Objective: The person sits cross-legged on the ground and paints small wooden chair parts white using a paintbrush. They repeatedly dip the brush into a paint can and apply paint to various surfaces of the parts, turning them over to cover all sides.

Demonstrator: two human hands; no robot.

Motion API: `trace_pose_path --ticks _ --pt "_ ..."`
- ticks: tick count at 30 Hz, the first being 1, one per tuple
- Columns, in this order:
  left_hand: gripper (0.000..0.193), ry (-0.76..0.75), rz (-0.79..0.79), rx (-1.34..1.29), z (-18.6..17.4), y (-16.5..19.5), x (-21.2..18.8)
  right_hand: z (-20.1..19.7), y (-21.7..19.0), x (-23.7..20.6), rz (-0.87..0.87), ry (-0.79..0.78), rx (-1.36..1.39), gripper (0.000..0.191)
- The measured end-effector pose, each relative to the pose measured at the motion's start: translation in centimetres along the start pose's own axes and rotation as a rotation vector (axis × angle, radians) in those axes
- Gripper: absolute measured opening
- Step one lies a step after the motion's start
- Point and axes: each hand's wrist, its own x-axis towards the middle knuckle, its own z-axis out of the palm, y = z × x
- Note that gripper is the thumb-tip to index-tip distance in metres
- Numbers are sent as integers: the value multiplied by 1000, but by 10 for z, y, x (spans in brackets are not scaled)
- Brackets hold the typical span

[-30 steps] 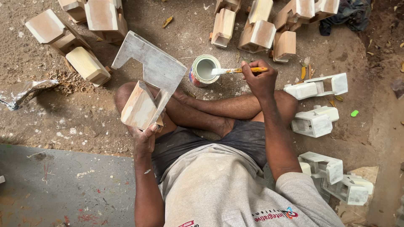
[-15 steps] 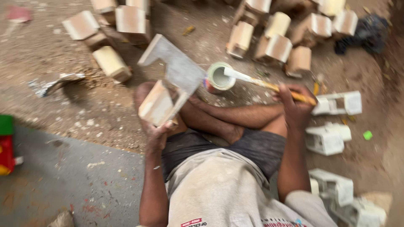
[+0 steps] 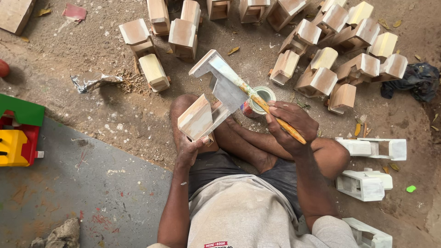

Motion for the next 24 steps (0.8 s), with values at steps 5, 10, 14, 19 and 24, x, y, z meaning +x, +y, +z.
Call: trace_pose_path --ticks 5,10,14,19,24 --pt "107 -22 -65 -11 -17 -20 1 -16 -4 -12 -83 -7 -40 18" --pt "105 -31 -66 -43 -21 -26 2 -37 -19 -24 14 18 -36 20" --pt "106 -11 -47 -41 -19 -24 1 -12 -9 -7 -91 34 -5 20" --pt "105 -7 -51 -44 -17 -20 0 0 -8 5 -153 -96 -61 20" --pt "106 -21 -12 -43 -15 -20 0 -29 -33 -7 -75 -35 -59 20"
